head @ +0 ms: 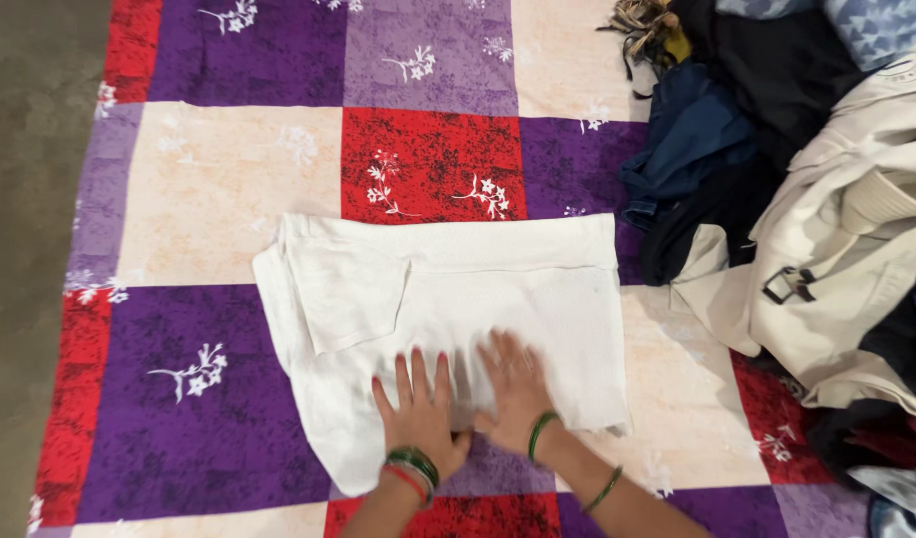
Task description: The person folds a black patterned shirt, a white collared shirt, and a pair of light-colored cargo pants on a bed and then places the shirts inside a closet shelf next to other garments.
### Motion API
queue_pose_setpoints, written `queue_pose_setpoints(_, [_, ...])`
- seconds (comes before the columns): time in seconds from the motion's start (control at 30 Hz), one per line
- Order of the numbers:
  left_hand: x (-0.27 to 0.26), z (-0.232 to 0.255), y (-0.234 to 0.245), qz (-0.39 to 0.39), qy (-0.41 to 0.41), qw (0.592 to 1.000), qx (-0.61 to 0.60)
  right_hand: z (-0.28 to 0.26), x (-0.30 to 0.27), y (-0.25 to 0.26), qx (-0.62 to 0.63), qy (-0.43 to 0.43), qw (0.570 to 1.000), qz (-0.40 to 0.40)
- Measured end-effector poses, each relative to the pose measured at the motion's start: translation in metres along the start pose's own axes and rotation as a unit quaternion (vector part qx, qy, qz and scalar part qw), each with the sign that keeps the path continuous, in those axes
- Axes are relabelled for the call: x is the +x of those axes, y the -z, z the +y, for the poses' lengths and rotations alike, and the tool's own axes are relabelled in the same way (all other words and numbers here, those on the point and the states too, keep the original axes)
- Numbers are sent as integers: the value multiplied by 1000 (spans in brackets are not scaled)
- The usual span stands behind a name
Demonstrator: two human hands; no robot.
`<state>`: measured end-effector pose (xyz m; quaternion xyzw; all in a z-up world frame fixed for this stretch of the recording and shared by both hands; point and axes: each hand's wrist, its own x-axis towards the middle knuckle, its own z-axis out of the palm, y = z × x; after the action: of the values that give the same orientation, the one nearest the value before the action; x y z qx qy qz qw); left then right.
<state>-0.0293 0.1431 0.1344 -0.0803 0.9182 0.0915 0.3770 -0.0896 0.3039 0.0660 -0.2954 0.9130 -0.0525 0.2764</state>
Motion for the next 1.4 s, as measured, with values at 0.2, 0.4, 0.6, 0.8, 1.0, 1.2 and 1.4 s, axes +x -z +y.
queue_pose_setpoints(0.2, [-15, 9, -69, 154, 109, 971, -145, -45, -56, -35, 41, 26, 999, 13])
queue_pose_setpoints(0.4, [16, -9, -75, 252, 106, 941, -199, -36, -31, -53, 13, -42, 994, 96])
queue_pose_setpoints(0.6, [29, -56, -31, 140, -50, 976, -159, 9, -18, -48, -6, -127, 989, 80])
queue_pose_setpoints(0.8, [51, -103, -1, 65, -51, 996, 39, 51, -30, -32, 24, -155, 968, 194])
queue_pose_setpoints(1.0, [76, -153, 47, 65, 22, 997, -43, 98, -13, -17, 199, -91, 945, 245])
queue_pose_setpoints(1.2, [145, -179, 88, 240, -3, 956, -166, 160, 57, 26, 224, -8, 948, 225])
queue_pose_setpoints(1.4, [173, -143, 83, 353, 129, 915, -147, 186, 116, 32, 173, -77, 965, 182])
